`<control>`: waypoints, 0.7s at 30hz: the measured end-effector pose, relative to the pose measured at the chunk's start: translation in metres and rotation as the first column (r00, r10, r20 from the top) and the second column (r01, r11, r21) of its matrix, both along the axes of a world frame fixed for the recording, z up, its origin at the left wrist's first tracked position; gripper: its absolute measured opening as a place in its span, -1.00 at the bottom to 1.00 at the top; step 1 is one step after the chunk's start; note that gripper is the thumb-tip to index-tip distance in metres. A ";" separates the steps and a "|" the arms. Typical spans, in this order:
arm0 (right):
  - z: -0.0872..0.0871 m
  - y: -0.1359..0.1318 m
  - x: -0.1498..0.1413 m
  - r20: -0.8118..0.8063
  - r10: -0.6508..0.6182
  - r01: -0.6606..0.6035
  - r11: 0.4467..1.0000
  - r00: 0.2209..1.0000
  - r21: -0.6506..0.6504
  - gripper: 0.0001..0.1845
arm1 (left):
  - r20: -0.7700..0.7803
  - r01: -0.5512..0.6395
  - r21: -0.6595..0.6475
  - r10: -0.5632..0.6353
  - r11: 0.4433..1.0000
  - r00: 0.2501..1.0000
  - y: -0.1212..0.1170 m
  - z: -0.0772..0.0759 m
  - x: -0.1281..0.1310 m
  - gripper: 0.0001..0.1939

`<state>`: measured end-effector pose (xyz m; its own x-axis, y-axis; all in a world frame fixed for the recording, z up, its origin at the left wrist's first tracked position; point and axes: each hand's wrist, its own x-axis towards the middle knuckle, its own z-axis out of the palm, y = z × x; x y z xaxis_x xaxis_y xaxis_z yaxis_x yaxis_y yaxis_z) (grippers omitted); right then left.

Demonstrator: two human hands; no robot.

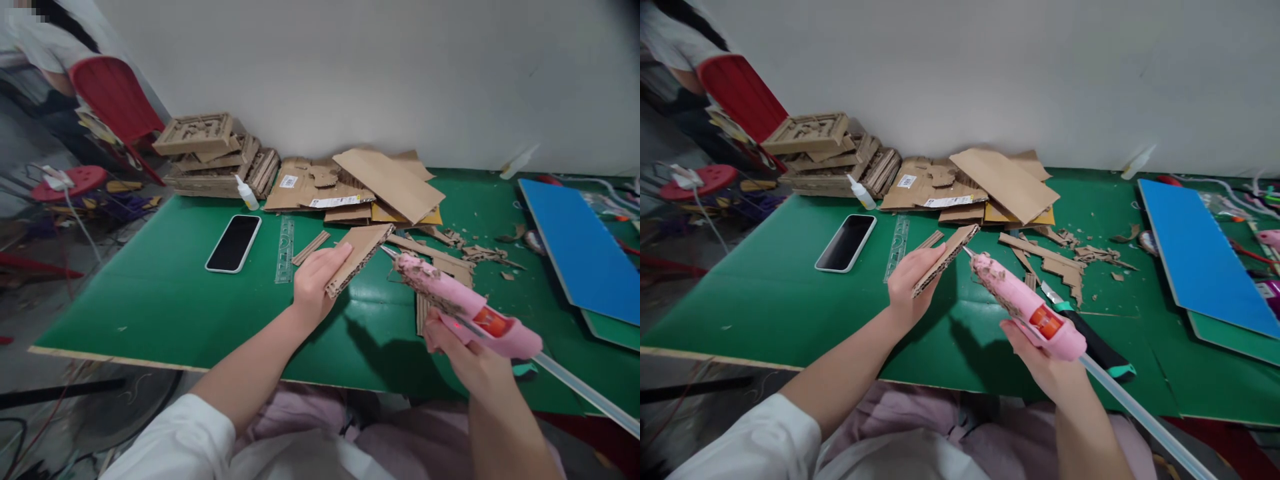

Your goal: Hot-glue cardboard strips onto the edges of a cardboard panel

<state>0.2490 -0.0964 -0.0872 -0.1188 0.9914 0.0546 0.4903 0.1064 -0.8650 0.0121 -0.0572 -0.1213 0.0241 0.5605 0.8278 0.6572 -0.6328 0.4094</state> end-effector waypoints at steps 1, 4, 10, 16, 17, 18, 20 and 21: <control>0.000 0.000 0.000 -0.012 -0.019 0.019 1.000 1.000 -0.016 -0.64 | -0.001 0.006 0.007 -0.006 1.000 1.000 0.000 -0.001 0.000 -0.59; -0.002 0.000 0.001 -0.042 -0.061 0.059 0.997 0.997 -0.047 -0.65 | -0.004 0.015 0.025 -0.015 1.000 1.000 0.001 -0.002 0.000 -0.57; -0.004 0.000 0.002 -0.045 -0.044 0.042 0.999 0.998 -0.031 -0.64 | -0.027 0.014 0.031 -0.013 0.999 1.000 0.001 -0.002 0.000 -0.56; -0.003 -0.001 0.001 -0.072 -0.068 0.067 0.998 0.995 -0.014 -0.64 | -0.012 0.019 0.063 -0.018 0.998 1.000 0.001 -0.002 0.000 -0.52; -0.003 0.000 0.001 -0.080 -0.075 0.074 0.997 0.994 -0.010 -0.64 | -0.012 0.020 0.066 -0.020 0.998 1.000 0.001 -0.002 0.000 -0.52; -0.003 0.000 0.000 -0.088 -0.079 0.079 0.997 0.993 -0.004 -0.63 | -0.012 0.021 0.066 -0.021 0.998 1.000 0.001 -0.003 0.000 -0.52; -0.004 0.001 0.000 -0.098 -0.081 0.083 0.996 0.992 0.017 -0.62 | -0.006 0.020 0.060 -0.020 0.998 1.000 0.001 -0.004 0.001 -0.53; -0.004 0.001 -0.001 -0.099 -0.080 0.084 0.996 0.992 0.029 -0.61 | 0.001 0.019 0.058 -0.020 0.998 1.000 0.001 -0.004 0.001 -0.54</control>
